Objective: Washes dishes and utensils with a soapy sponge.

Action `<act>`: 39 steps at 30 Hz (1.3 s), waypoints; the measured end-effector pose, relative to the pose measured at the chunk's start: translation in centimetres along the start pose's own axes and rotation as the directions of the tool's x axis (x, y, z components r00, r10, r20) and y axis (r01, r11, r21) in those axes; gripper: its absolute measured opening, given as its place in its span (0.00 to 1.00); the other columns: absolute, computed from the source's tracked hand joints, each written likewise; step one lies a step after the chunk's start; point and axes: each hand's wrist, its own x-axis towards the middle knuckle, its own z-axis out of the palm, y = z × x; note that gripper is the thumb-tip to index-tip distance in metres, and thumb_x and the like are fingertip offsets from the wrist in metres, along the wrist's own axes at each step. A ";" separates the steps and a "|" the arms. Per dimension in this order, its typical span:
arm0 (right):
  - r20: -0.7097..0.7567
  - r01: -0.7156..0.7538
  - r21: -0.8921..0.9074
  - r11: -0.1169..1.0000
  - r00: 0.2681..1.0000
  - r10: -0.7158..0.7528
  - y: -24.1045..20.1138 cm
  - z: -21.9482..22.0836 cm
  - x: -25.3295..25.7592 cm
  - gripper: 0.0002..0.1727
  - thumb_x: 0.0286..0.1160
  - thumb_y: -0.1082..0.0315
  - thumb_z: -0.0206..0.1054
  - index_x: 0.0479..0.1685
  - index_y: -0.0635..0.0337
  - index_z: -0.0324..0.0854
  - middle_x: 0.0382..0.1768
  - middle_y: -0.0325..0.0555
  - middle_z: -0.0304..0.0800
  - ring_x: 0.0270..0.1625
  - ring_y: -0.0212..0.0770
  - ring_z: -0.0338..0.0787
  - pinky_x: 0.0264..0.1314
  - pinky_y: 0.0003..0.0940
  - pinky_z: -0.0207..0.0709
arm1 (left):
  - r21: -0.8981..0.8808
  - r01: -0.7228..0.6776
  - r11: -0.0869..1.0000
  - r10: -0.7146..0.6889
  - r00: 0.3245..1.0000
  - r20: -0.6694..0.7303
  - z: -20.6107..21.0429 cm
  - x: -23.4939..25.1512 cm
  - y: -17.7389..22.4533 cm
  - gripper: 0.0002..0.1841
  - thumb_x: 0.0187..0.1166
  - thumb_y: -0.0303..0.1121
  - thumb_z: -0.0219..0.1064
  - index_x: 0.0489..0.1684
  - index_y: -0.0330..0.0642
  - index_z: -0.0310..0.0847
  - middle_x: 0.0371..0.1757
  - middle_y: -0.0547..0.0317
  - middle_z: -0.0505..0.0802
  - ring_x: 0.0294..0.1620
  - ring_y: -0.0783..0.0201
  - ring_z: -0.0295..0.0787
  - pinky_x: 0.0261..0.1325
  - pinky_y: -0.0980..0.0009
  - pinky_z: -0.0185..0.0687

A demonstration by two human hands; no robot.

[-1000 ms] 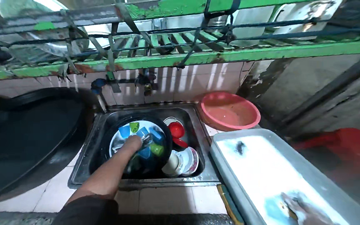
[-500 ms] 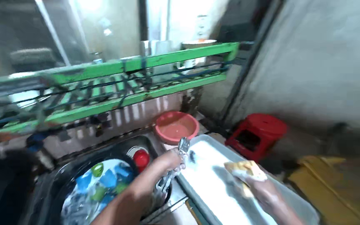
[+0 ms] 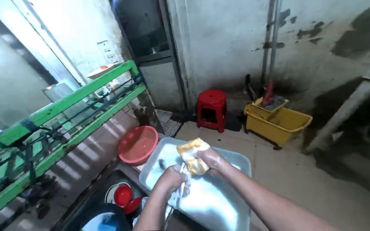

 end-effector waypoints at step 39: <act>0.178 0.271 -0.212 0.939 0.955 -0.236 -0.7 -1.9 0.6 0.20 0.78 0.69 0.72 0.65 0.67 0.79 0.49 0.56 0.90 0.50 0.45 0.91 0.59 0.44 0.84 | -0.731 -0.290 0.618 -0.061 0.909 -0.413 5.9 -1.5 -1.1 0.05 0.89 0.21 0.53 0.54 0.29 0.69 0.23 0.51 0.83 0.13 0.66 0.79 0.14 0.74 0.79</act>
